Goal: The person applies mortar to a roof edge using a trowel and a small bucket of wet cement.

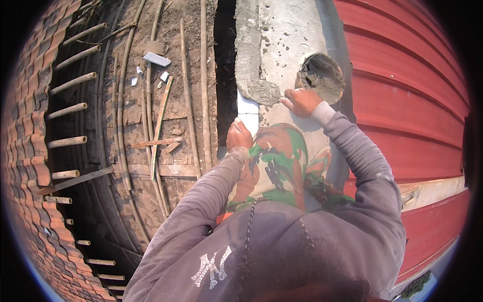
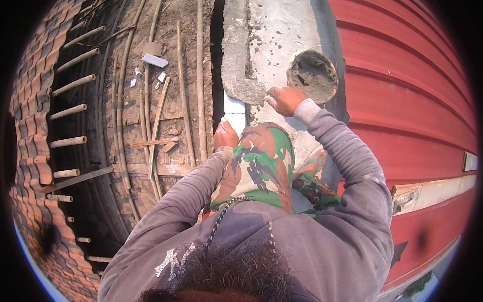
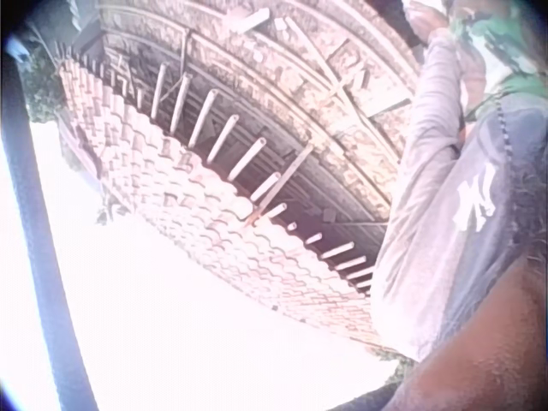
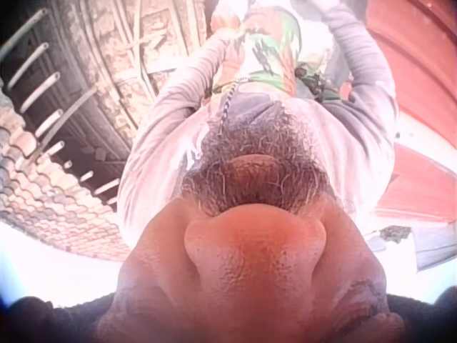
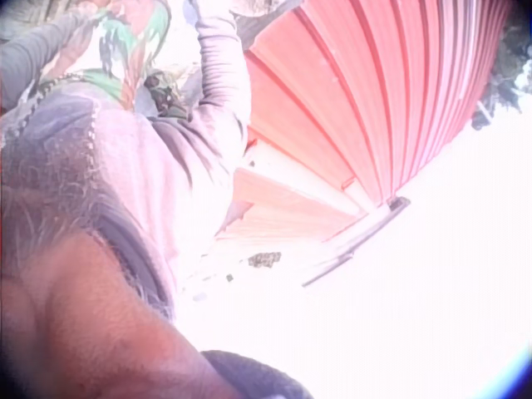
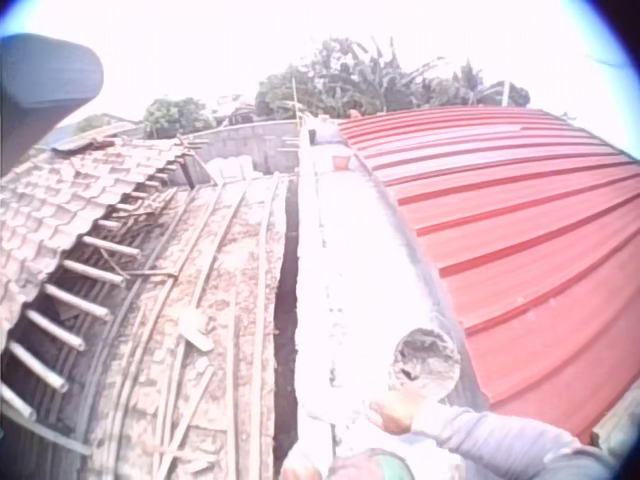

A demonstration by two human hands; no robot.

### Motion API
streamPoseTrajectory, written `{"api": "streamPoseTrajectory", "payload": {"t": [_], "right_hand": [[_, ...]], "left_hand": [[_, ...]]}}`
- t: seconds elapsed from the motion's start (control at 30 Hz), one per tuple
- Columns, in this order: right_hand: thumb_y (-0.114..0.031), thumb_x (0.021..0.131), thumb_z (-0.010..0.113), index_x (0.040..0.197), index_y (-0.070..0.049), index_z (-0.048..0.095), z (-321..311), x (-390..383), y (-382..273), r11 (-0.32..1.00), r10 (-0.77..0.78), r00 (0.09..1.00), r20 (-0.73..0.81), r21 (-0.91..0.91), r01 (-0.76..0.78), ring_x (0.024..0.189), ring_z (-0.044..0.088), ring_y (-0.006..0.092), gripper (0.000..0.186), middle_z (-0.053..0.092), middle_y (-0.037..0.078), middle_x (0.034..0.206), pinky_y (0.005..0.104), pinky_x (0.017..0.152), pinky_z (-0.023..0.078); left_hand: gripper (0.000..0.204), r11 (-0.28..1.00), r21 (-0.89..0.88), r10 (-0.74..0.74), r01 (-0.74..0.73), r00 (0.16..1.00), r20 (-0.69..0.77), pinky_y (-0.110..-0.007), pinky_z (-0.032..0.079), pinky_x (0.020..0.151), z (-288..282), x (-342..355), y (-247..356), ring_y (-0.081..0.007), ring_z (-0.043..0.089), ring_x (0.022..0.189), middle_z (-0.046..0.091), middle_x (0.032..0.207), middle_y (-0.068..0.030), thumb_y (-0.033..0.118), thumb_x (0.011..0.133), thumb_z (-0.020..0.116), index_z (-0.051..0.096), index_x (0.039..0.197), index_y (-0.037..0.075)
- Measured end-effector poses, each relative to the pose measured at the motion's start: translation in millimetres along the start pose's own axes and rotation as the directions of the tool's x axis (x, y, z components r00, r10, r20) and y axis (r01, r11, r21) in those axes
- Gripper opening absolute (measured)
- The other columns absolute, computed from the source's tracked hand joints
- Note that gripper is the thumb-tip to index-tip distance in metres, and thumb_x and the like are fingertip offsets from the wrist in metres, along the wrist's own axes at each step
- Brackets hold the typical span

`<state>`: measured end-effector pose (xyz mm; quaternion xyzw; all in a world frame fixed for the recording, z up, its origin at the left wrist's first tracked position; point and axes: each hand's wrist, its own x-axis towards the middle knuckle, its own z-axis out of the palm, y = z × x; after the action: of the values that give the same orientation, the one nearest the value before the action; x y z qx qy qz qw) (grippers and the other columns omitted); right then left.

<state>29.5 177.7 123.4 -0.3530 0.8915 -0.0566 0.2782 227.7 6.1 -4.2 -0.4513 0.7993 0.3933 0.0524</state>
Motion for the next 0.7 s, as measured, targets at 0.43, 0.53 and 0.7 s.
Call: {"api": "streamPoseTrajectory", "payload": {"t": [0.43, 0.53, 0.7], "right_hand": [[-0.043, 0.106, 0.055, 0.115, -0.006, 0.067, 15, -12, 10, 0.992, -0.107, 0.993, -0.055, -0.075, 0.103, 0.095, 0.072, 0.0447, 0.039, 0.074, 0.025, 0.097, 0.0555, 0.084, 0.056], [-0.043, 0.106, 0.055, 0.114, -0.006, 0.067, 9, -2, 15, 0.993, -0.096, 0.991, -0.09, -0.08, 0.089, 0.095, 0.072, 0.0446, 0.039, 0.074, 0.024, 0.097, 0.0549, 0.085, 0.056], [-0.043, 0.106, 0.055, 0.114, -0.006, 0.068, 3, 19, 24, 0.995, -0.015, 0.987, -0.161, -0.096, -0.001, 0.096, 0.071, 0.045, 0.04, 0.074, 0.025, 0.099, 0.0543, 0.086, 0.056]], "left_hand": [[0.059, 1.0, -0.009, 0.012, -0.013, 0.999, -0.035, -0.055, 0.053, 0.095, 2, 0, -2, -0.0469, 0.067, 0.111, 0.072, 0.118, -0.0243, 0.048, 0.111, 0.032, 0.07, 0.117, 0.004], [0.059, 1.0, 0.003, 0.003, -0.003, 1.0, -0.023, -0.055, 0.053, 0.096, 2, -1, -2, -0.0469, 0.067, 0.111, 0.072, 0.118, -0.0245, 0.048, 0.111, 0.032, 0.07, 0.117, 0.004], [0.058, 1.0, 0.011, 0.007, -0.007, 1.0, 0.002, -0.055, 0.053, 0.096, 1, -1, 0, -0.0468, 0.067, 0.112, 0.072, 0.119, -0.0249, 0.047, 0.111, 0.032, 0.07, 0.118, 0.003]]}}
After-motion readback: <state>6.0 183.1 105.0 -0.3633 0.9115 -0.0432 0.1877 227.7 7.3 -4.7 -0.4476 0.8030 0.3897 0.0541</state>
